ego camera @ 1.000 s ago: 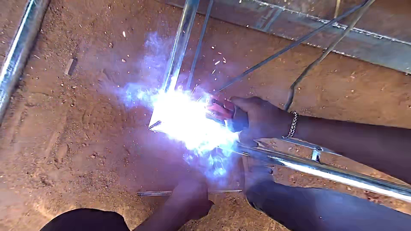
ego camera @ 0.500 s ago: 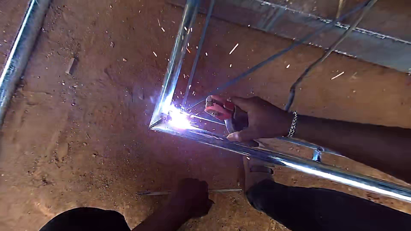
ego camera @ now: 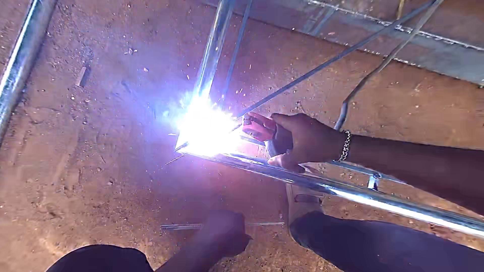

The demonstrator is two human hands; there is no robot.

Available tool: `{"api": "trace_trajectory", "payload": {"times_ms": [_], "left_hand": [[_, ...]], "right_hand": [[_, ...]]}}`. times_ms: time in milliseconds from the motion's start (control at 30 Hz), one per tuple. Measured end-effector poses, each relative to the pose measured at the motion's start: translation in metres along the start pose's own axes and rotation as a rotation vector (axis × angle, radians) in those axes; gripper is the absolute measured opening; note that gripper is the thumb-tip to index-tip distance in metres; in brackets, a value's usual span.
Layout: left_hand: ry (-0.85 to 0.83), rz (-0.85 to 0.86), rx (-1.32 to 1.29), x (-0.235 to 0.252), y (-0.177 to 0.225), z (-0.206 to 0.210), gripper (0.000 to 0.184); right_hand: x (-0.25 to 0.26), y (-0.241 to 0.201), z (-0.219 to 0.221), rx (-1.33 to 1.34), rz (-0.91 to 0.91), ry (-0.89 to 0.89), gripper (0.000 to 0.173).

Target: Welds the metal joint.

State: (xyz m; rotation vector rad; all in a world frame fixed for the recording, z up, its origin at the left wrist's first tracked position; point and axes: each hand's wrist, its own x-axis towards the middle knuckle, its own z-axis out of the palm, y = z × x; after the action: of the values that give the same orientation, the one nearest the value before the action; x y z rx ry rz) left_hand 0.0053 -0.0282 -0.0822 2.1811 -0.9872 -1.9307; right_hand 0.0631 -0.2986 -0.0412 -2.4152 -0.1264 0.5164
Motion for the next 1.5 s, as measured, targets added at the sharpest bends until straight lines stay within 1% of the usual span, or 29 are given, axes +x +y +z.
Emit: {"api": "trace_trajectory", "payload": {"times_ms": [167,367,467,533,600,633,767,867,1000,1100,1167,1233,1400,1500], "left_hand": [[0.016,0.009,0.012,-0.0008,0.0001,0.0007,0.051],[-0.015,0.008,0.011,-0.0007,0.0001,-0.0009,0.053],[-0.018,-0.003,0.014,-0.0003,0.0004,-0.0017,0.053],[-0.021,0.003,0.034,-0.0008,0.0006,-0.0026,0.053],[-0.021,0.017,0.047,-0.0009,0.0002,-0.0023,0.052],[-0.028,0.020,0.051,-0.0011,0.0003,-0.0023,0.052],[-0.035,0.012,0.051,-0.0017,0.0010,-0.0030,0.053],[-0.034,0.020,0.036,-0.0004,0.0002,-0.0018,0.055],[-0.008,0.000,0.010,-0.0022,0.0002,-0.0010,0.052],[-0.013,0.003,0.013,-0.0018,-0.0003,-0.0007,0.054],[-0.021,0.003,0.027,-0.0017,-0.0006,-0.0012,0.055],[-0.023,0.002,0.034,-0.0028,0.0001,-0.0022,0.054],[-0.017,-0.003,0.027,-0.0023,-0.0001,-0.0016,0.051],[-0.024,0.010,0.037,-0.0037,-0.0010,-0.0027,0.051]], "right_hand": [[0.0000,-0.0009,-0.0004,-0.004,0.002,0.003,0.062],[-0.0002,-0.0024,-0.0014,-0.022,0.017,-0.009,0.063],[0.0005,-0.0014,-0.0002,-0.028,-0.006,0.003,0.062],[0.0005,-0.0001,-0.0010,-0.009,-0.008,-0.014,0.065],[0.0019,0.0013,0.0011,-0.033,-0.004,0.002,0.059],[0.0018,0.0012,0.0016,-0.042,-0.004,0.007,0.059],[0.0013,0.0009,0.0016,-0.033,-0.011,0.004,0.063],[0.0016,0.0018,0.0020,-0.024,-0.039,0.012,0.062],[0.0024,-0.0006,0.0016,0.012,0.006,0.001,0.062],[0.0020,0.0032,0.0034,-0.019,-0.039,0.017,0.066],[0.0025,0.0020,0.0022,-0.031,-0.027,0.003,0.067],[0.0029,-0.0017,0.0009,-0.011,0.005,-0.009,0.061],[0.0046,0.0004,0.0019,-0.036,-0.025,0.000,0.060],[0.0044,-0.0032,0.0001,-0.024,-0.011,-0.023,0.061]]}}
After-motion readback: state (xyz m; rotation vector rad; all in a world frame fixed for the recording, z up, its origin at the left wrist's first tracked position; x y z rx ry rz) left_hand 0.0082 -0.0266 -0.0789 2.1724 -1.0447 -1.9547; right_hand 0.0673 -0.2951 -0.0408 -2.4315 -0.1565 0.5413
